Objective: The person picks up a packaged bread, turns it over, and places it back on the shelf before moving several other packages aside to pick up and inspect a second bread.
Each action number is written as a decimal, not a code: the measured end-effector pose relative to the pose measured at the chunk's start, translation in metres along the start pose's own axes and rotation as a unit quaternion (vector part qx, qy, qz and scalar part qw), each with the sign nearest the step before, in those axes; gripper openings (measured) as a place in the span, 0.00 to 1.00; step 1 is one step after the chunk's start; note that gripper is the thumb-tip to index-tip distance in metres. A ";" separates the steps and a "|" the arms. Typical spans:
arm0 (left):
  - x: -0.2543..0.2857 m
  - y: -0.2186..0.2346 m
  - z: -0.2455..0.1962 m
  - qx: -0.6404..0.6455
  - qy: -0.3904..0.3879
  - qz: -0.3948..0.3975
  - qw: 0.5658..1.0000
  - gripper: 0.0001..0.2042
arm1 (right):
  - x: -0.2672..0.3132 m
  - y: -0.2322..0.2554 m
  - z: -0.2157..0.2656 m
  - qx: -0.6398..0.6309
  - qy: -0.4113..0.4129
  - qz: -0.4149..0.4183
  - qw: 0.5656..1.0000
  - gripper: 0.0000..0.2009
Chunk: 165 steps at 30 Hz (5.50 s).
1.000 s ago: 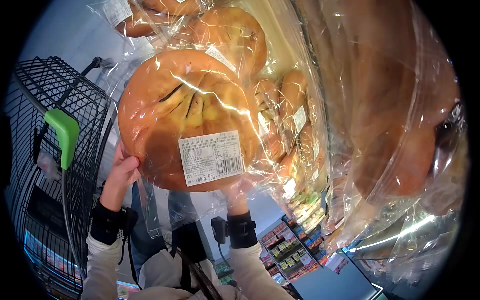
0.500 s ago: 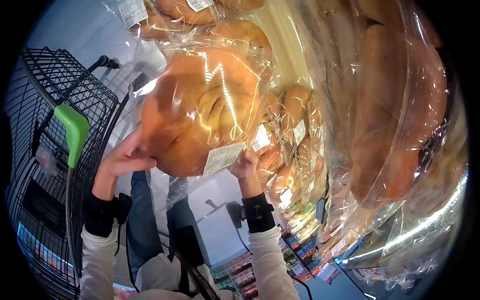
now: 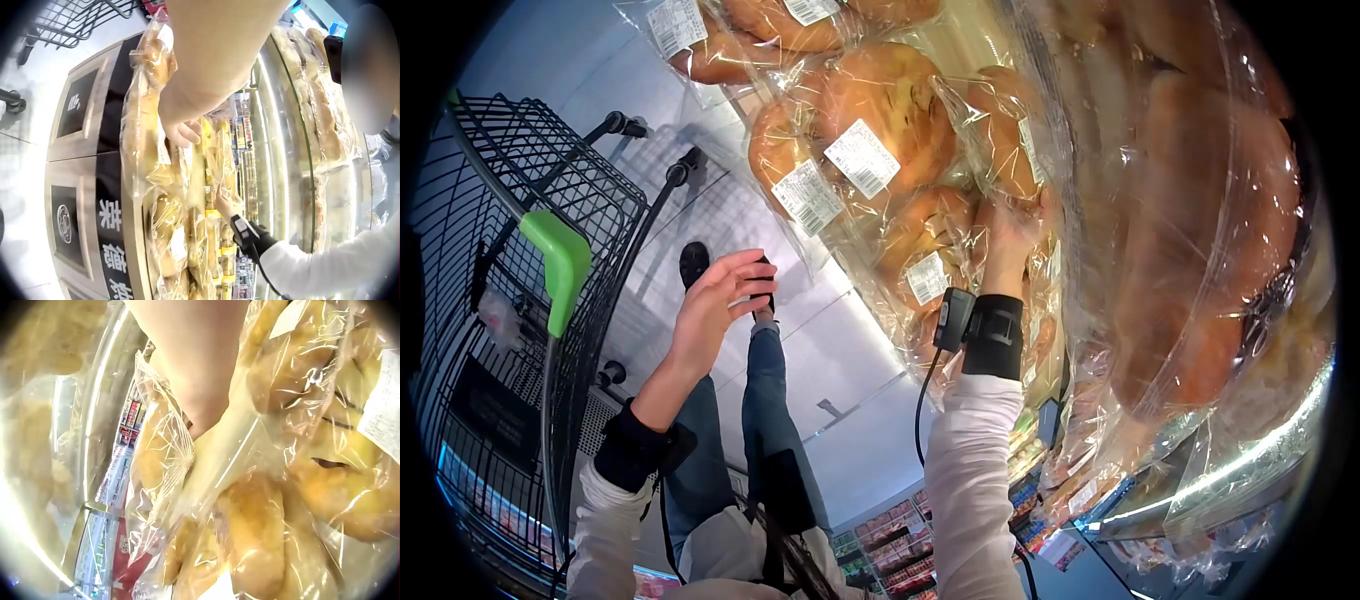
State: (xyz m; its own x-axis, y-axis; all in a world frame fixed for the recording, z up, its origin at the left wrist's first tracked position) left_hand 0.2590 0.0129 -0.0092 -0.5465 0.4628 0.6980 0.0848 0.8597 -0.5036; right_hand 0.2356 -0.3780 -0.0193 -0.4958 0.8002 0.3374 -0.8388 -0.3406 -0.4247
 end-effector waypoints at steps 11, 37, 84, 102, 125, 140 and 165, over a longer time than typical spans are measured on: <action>0.023 0.023 0.028 -0.010 0.060 0.022 0.998 0.18 | -0.046 0.046 -0.020 0.177 -0.136 -0.023 0.975 0.13; 0.028 0.033 0.022 -0.029 0.041 -0.001 0.999 0.19 | 0.160 0.003 -0.124 0.217 -0.361 -0.027 0.907 0.21; 0.022 0.035 0.028 -0.033 0.059 -0.015 0.998 0.18 | 0.229 0.017 -0.172 0.370 -0.290 -0.077 0.879 0.20; 0.021 0.038 0.029 -0.011 0.065 -0.014 0.998 0.17 | 0.236 0.019 -0.171 0.392 -0.362 -0.050 0.844 0.17; 0.035 0.064 0.011 0.102 0.072 -0.039 0.991 0.15 | -0.025 -0.196 -0.170 0.090 -0.319 0.045 0.942 0.13; 0.038 0.046 -0.003 0.065 0.076 0.002 0.995 0.15 | 0.069 -0.223 -0.043 -0.138 -0.014 0.084 0.987 0.14; 0.080 0.015 0.019 0.305 0.134 0.049 0.942 0.18 | 0.325 0.072 0.031 0.008 -0.290 0.154 0.944 0.42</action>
State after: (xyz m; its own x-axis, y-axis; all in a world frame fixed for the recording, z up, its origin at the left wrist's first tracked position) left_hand 0.2007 0.0584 0.0293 -0.3238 0.6423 0.6947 -0.4147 0.5636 -0.7144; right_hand 0.0074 -0.1579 0.0863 -0.7522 0.2584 0.6061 -0.6361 -0.5247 -0.5658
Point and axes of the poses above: each hand's wrist, its own x-axis away from the middle knuckle, its own y-axis out of the back of the hand, z = x × y, the point moved 4 cm from there along -x, towards the middle knuckle, and after that the axes turned 10 degrees about -z, right-handed, at the moved point
